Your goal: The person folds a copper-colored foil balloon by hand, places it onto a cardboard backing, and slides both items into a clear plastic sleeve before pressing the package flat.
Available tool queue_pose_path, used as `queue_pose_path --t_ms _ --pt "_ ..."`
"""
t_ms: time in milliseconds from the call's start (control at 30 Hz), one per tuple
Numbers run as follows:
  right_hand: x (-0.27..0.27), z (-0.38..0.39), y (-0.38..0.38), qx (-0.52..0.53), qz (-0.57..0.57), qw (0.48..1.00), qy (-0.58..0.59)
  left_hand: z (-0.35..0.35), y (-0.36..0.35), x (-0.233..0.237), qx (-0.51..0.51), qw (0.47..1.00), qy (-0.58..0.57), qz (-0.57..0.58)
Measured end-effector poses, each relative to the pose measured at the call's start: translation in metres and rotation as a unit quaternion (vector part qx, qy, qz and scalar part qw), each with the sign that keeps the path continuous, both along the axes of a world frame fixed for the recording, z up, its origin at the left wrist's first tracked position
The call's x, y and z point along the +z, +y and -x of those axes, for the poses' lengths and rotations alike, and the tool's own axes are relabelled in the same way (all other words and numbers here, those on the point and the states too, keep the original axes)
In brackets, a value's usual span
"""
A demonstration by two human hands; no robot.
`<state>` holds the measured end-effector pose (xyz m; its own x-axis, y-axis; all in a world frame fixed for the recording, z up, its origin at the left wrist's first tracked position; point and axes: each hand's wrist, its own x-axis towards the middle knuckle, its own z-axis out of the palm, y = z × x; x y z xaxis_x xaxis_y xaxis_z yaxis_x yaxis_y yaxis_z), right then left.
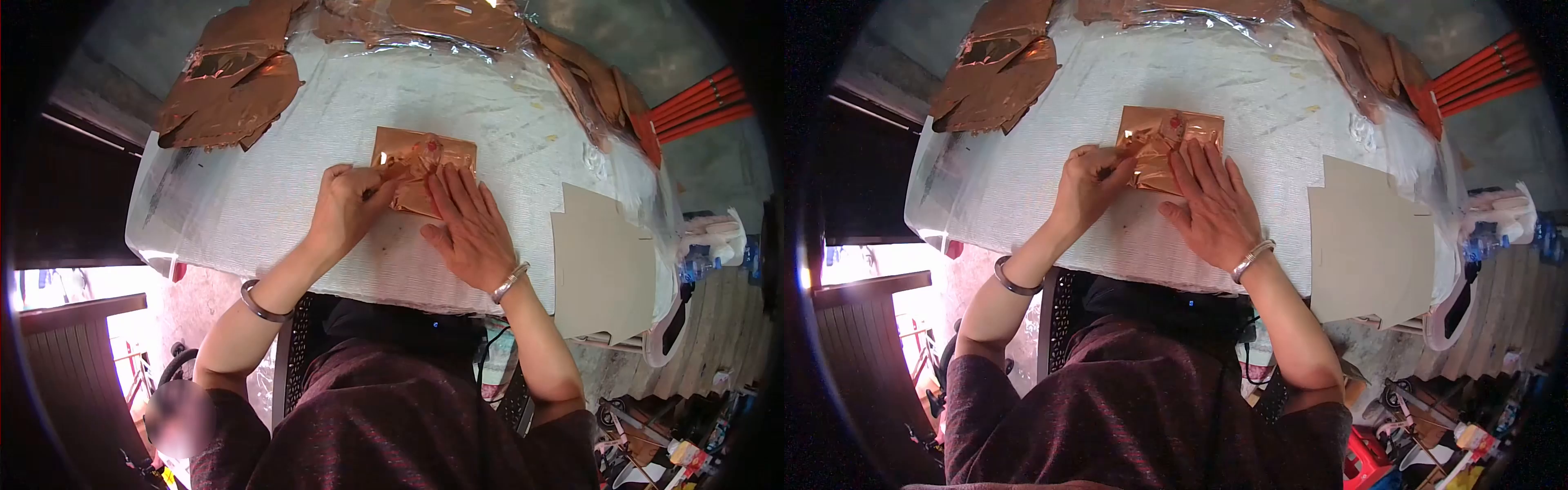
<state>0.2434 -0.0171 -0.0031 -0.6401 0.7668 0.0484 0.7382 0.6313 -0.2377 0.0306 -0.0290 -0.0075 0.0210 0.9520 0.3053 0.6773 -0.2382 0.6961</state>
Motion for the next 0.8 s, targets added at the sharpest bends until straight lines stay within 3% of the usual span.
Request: queue_pose_path --t_ms 267,367,433,567,633,800 --pt "0.000 0.000 0.000 -0.006 -0.005 1.000 0.017 -0.003 -0.006 0.008 0.002 0.995 -0.043 0.092" --pt "0.000 0.000 0.000 -0.008 -0.003 1.000 0.015 -0.007 -0.006 0.002 0.041 0.998 -0.033 0.025" --pt "-0.002 -0.001 0.000 -0.007 -0.006 1.000 0.018 -0.007 -0.003 -0.004 0.023 0.995 -0.063 -0.080" --pt "-0.003 -0.001 0.000 -0.007 -0.011 1.000 0.024 -0.007 -0.002 -0.005 0.044 0.993 -0.062 -0.086" --pt "-0.004 -0.001 0.000 -0.008 -0.014 1.000 0.024 -0.003 -0.001 -0.008 0.042 0.994 0.021 -0.096" --pt "-0.005 -0.001 0.001 -0.006 -0.021 0.999 0.025 -0.003 0.004 -0.009 0.065 0.992 0.082 -0.076"
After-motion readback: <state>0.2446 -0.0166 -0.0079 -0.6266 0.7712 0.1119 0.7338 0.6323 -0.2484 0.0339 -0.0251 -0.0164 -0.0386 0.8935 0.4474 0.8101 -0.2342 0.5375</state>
